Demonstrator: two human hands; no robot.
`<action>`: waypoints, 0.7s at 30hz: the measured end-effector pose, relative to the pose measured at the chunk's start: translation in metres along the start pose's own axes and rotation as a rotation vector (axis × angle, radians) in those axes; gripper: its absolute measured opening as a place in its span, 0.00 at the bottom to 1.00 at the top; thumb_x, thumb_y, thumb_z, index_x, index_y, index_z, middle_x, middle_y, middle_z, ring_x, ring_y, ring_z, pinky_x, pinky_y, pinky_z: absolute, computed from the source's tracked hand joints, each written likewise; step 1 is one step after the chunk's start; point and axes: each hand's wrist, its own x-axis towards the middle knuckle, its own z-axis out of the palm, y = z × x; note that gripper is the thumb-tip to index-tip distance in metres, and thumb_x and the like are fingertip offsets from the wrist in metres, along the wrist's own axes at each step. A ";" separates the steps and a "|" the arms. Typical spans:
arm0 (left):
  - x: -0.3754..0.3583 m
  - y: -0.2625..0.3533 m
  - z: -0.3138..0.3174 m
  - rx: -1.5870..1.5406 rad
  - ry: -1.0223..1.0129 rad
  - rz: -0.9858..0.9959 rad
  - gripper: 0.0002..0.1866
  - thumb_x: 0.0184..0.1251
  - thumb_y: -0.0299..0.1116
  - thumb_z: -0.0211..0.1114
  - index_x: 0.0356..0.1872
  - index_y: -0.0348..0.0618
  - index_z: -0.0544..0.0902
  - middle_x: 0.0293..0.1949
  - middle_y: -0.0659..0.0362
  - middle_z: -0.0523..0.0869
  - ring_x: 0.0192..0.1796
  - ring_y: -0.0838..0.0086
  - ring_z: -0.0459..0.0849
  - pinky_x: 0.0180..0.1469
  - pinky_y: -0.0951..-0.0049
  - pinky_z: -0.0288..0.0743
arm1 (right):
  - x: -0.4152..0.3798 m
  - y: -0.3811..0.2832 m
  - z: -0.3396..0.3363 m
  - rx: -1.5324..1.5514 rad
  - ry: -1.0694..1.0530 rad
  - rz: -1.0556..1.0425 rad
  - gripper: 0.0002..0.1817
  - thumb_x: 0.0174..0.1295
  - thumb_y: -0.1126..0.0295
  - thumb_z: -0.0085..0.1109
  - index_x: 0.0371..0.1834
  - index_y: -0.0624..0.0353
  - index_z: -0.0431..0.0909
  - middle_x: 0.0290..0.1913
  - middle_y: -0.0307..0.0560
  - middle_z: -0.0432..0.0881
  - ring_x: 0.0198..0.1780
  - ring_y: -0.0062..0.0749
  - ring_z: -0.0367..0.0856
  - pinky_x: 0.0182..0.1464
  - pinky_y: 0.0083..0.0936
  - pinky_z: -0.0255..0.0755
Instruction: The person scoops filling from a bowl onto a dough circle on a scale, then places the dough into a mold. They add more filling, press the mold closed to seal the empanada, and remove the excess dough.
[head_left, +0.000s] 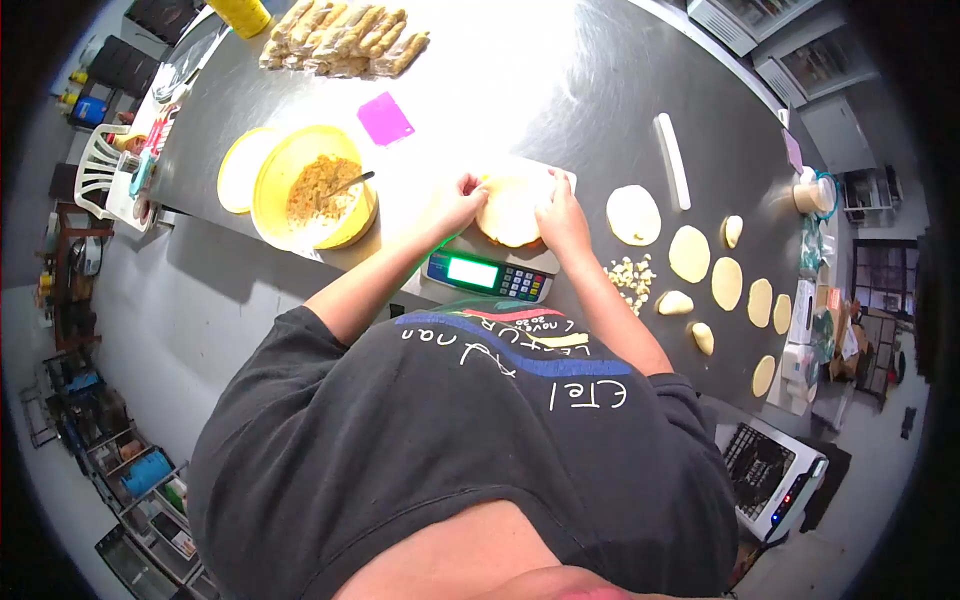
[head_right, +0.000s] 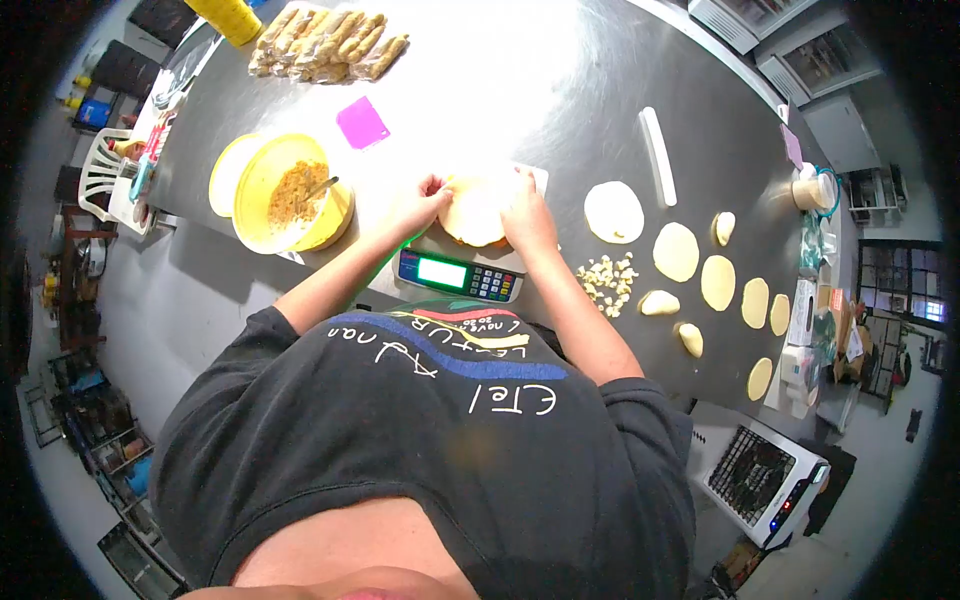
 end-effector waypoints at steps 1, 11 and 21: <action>0.001 -0.003 0.000 0.004 0.004 0.017 0.13 0.58 0.36 0.59 0.38 0.37 0.78 0.31 0.56 0.82 0.35 0.75 0.79 0.41 0.73 0.73 | 0.000 0.000 0.000 -0.016 0.000 -0.001 0.28 0.53 0.73 0.48 0.61 0.55 0.59 0.38 0.61 0.77 0.42 0.57 0.77 0.43 0.44 0.70; -0.018 0.017 -0.004 0.307 0.106 0.147 0.17 0.57 0.36 0.62 0.45 0.39 0.75 0.36 0.52 0.80 0.39 0.66 0.80 0.43 0.68 0.74 | 0.001 -0.003 -0.005 -0.070 -0.086 0.027 0.28 0.54 0.70 0.48 0.60 0.53 0.57 0.43 0.66 0.78 0.44 0.61 0.77 0.44 0.49 0.71; -0.060 0.011 0.033 0.990 -0.037 0.798 0.32 0.59 0.53 0.57 0.57 0.39 0.70 0.59 0.51 0.70 0.64 0.62 0.66 0.67 0.47 0.49 | 0.000 0.006 -0.013 0.013 -0.068 -0.033 0.25 0.56 0.66 0.51 0.59 0.54 0.61 0.44 0.60 0.79 0.46 0.54 0.78 0.46 0.44 0.71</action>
